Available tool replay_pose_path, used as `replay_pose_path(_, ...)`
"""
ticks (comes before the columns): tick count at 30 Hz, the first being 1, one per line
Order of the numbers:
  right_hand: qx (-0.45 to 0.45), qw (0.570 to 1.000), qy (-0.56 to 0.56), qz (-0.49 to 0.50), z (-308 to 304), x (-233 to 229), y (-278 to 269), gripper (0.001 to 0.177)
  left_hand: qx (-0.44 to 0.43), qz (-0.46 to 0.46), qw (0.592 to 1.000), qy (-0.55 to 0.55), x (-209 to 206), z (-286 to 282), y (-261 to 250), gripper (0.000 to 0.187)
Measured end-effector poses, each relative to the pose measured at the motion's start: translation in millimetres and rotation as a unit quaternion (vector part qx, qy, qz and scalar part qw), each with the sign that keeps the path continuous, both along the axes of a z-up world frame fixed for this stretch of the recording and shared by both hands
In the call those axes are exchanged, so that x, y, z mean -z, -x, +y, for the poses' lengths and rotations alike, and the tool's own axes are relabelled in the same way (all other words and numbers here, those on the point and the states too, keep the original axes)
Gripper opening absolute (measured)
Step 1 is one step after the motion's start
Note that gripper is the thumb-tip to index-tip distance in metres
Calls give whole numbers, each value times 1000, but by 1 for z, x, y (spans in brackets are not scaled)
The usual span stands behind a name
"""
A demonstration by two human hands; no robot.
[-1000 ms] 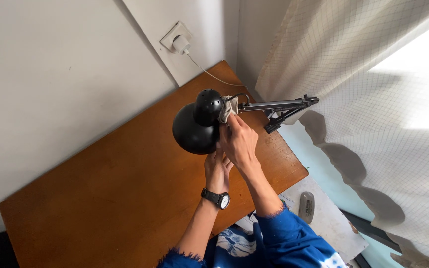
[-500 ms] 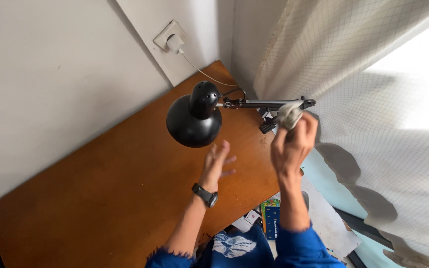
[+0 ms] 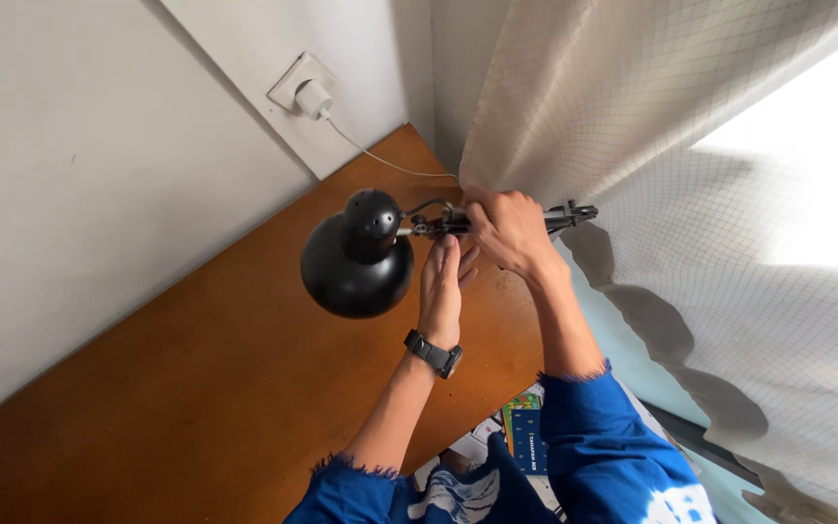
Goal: Wiping down a black desk lamp and the wooden surface of a desk using a cloth.
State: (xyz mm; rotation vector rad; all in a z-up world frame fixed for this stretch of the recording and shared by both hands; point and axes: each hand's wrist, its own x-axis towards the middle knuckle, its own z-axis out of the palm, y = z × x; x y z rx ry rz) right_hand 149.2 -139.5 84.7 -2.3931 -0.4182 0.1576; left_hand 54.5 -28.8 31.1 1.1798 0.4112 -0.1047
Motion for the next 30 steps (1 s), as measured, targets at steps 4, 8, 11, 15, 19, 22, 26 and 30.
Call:
replay_pose_path(4, -4, 999, -42, -19, -33, 5, 8, 24, -2, -2, 1000, 4, 1, -5, -4, 66)
replay_pose_path(8, 90, 970, -156, -164, -58, 8, 12, 25, 16, -1, 1000, 23, 0, -10, -10, 61)
replay_pose_path(11, 104, 962, -57, -244, -67, 8, 13, 27, 21, -8, 999, 48, 3, -14, -14, 58)
replay_pose_path(15, 18, 977, 23, -211, -53, 3, 22, 21, 8, -22, 997, 67, 8, -27, -20, 55)
replay_pose_path(19, 75, 959, -274, 23, -61, 21, 25, 31, 4, -26, 998, 55, 19, -26, -19, 52)
replay_pose_path(22, 211, 898, -339, -186, -84, 36, 26, 28, 16, -26, 999, 43, 12, -22, -20, 50)
replay_pose_path(26, 358, 852, -349, -156, -102, 107, 24, 22, 30, -13, 998, 57, 6, -23, -24, 49)
replay_pose_path(30, 363, 816, -450, 1, -97, 217, 20, 18, 23, -11, 997, 69, 10, -27, -23, 51)
